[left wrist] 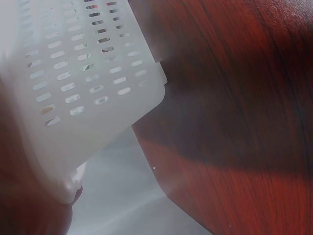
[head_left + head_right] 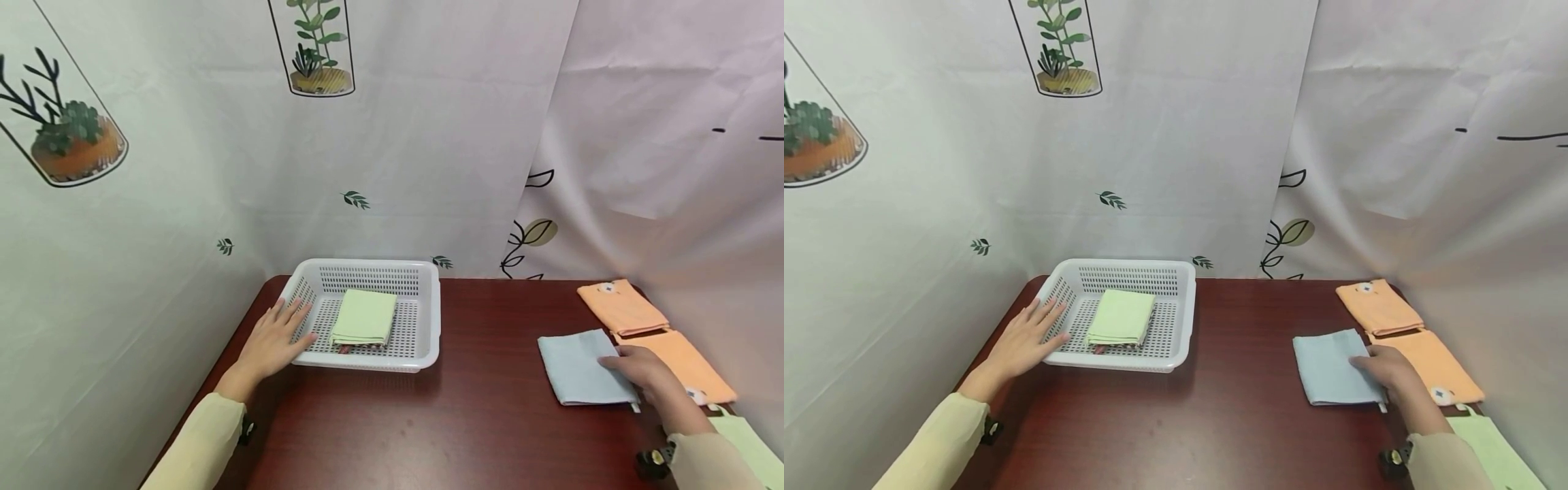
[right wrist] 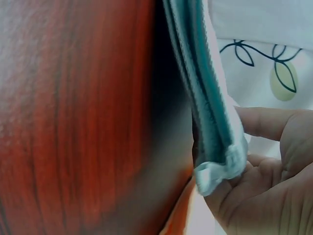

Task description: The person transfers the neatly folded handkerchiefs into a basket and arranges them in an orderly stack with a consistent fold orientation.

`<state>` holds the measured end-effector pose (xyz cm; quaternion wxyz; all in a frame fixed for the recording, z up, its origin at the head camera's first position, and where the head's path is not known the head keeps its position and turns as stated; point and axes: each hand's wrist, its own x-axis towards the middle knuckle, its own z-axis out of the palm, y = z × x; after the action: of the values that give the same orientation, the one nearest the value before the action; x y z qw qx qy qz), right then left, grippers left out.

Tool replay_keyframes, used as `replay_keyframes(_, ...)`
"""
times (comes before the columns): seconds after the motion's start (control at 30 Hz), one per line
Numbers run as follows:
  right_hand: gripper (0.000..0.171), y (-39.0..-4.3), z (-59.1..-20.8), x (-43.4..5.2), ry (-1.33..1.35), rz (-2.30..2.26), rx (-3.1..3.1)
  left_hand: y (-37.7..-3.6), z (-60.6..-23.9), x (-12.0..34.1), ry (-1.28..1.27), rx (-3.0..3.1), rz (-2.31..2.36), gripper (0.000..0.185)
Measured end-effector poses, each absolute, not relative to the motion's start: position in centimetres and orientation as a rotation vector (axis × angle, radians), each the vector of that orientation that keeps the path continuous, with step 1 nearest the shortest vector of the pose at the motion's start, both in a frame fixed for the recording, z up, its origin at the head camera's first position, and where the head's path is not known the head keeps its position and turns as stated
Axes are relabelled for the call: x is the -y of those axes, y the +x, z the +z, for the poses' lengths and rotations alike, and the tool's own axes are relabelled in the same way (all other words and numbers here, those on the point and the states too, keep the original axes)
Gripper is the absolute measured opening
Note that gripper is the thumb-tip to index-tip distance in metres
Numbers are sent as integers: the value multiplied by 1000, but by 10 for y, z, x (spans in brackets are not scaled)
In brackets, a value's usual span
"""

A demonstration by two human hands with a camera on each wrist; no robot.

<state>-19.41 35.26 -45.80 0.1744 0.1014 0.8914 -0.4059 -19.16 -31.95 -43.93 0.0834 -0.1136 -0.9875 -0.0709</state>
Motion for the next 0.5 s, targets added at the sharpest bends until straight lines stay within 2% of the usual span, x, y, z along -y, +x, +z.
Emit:
replay_keyframes(0.17,78,-191,-446,-351,308,-1166,-2519,-191,-440,320,-339,2944,-213,75)
replay_keyframes(0.33,78,-191,-438,-348,288,-1231,-2513,-191,-440,320,-336,2943,-214,75)
replay_keyframes(0.5,69,-191,-431,-343,291,-1290,-2502,-191,-440,320,-346,2937,-212,75)
